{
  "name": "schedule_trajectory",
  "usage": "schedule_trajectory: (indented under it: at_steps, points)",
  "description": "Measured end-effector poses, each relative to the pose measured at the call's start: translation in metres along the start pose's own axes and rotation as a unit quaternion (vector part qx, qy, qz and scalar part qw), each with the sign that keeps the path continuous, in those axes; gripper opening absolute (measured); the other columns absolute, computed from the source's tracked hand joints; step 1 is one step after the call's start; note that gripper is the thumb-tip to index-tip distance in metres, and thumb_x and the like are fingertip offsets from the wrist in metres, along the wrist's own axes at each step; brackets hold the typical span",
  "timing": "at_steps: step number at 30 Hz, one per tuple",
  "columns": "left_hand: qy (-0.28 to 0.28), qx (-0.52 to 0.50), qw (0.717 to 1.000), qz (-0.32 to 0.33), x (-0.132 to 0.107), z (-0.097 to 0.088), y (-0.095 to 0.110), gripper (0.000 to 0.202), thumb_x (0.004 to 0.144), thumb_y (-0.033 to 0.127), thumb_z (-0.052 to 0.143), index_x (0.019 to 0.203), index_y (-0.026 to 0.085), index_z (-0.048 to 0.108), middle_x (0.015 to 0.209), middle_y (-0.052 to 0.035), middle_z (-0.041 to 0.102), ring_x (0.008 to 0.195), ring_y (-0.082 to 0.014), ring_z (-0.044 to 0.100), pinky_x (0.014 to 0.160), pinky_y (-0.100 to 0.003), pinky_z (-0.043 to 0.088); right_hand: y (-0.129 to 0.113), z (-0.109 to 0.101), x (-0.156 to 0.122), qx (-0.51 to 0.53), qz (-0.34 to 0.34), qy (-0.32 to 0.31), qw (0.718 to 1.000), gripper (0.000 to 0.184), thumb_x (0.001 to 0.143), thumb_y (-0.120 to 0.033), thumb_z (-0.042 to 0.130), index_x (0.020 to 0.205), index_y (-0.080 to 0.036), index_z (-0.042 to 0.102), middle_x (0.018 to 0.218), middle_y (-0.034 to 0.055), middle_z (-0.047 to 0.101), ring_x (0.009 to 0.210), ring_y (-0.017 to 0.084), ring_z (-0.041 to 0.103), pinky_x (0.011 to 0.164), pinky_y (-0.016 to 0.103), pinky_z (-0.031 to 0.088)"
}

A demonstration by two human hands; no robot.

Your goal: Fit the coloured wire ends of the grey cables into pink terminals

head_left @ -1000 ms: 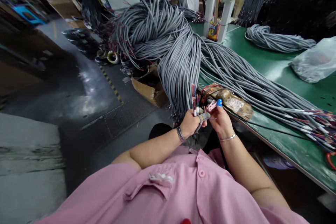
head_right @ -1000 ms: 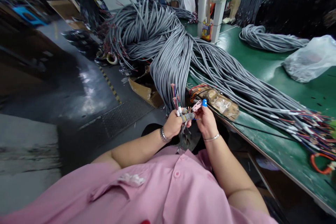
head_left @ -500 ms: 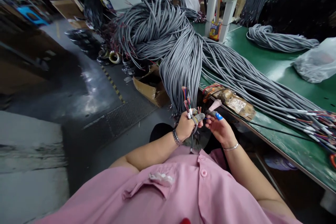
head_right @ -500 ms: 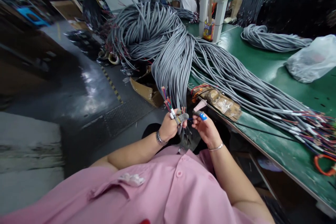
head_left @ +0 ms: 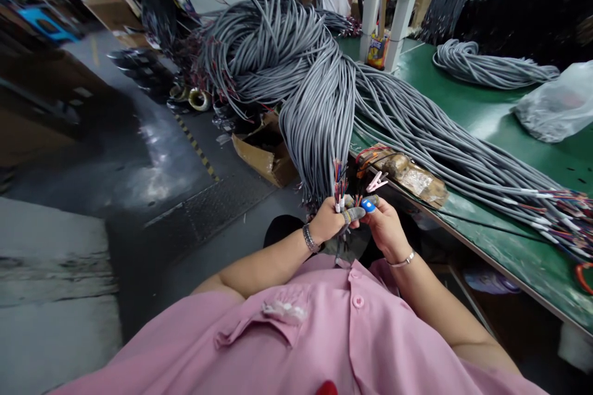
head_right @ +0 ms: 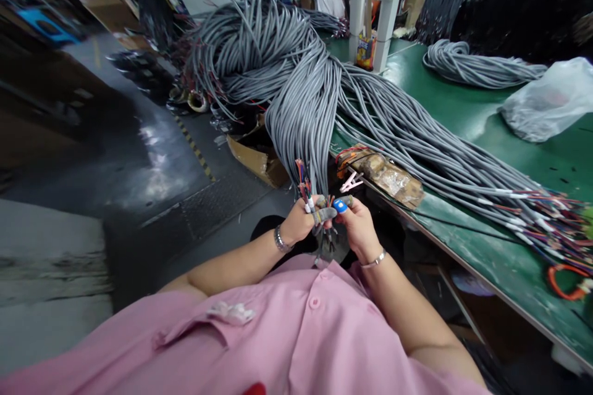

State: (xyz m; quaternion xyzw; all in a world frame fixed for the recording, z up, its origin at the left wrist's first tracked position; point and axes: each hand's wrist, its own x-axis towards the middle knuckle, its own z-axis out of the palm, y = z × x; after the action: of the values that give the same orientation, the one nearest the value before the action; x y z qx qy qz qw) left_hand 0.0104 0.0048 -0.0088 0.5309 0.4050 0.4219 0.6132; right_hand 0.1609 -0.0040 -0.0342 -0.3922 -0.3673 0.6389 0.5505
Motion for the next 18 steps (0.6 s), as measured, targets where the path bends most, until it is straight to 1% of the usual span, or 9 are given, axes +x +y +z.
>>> schedule_trajectory:
  at_steps: [4,8,12,15,18]
  points:
    - [0.013,-0.009,1.000,0.000,0.0009,-0.0006,0.0035,0.036,0.071,0.045,0.075,0.061,0.014,0.060,0.052,-0.0019,0.062,0.044,-0.0087,0.052,0.047,-0.022,0.040,-0.0021,0.0003,0.0024,0.010,0.007,0.003,1.000,0.021,0.073,-0.037,0.078,0.076,-0.019,0.068,0.067,-0.0017,0.061,0.056,0.009,0.049,0.057,0.025,0.042]
    - [0.044,-0.055,0.998,0.001,0.0038,0.0024,0.0022,0.037,0.072,0.045,0.074,0.060,0.014,0.057,0.051,-0.0011,0.061,0.043,-0.0086,0.052,0.047,-0.022,0.039,-0.0058,0.0003,0.0037,0.017,0.003,0.005,1.000,0.018,0.073,-0.035,0.078,0.077,-0.019,0.069,0.068,-0.0020,0.061,0.058,0.009,0.049,0.058,0.024,0.042]
    - [0.083,-0.097,0.992,0.011,0.0065,0.0044,-0.0024,0.038,0.072,0.044,0.074,0.059,0.016,0.053,0.049,0.0001,0.060,0.042,-0.0091,0.052,0.044,-0.022,0.037,-0.0044,0.0016,0.0037,0.043,0.014,0.010,0.999,0.016,0.074,-0.031,0.077,0.077,-0.019,0.068,0.068,-0.0023,0.059,0.059,0.009,0.048,0.058,0.024,0.042]
    - [0.101,-0.113,0.988,0.010,0.0078,0.0046,-0.0026,0.037,0.072,0.044,0.073,0.060,0.016,0.052,0.049,0.0009,0.059,0.042,-0.0091,0.052,0.043,-0.022,0.035,-0.0023,0.0010,0.0056,0.072,0.025,0.022,0.997,0.016,0.072,-0.029,0.078,0.073,-0.019,0.065,0.065,-0.0036,0.056,0.057,0.008,0.046,0.057,0.023,0.042]
    - [0.107,-0.113,0.988,0.003,0.0083,0.0047,0.0000,0.036,0.072,0.044,0.073,0.062,0.016,0.052,0.049,0.0012,0.059,0.041,-0.0086,0.051,0.041,-0.021,0.031,-0.0025,-0.0027,0.0101,0.112,0.044,0.037,0.992,0.019,0.073,-0.034,0.075,0.075,-0.020,0.063,0.065,-0.0040,0.055,0.056,0.009,0.046,0.056,0.023,0.044]
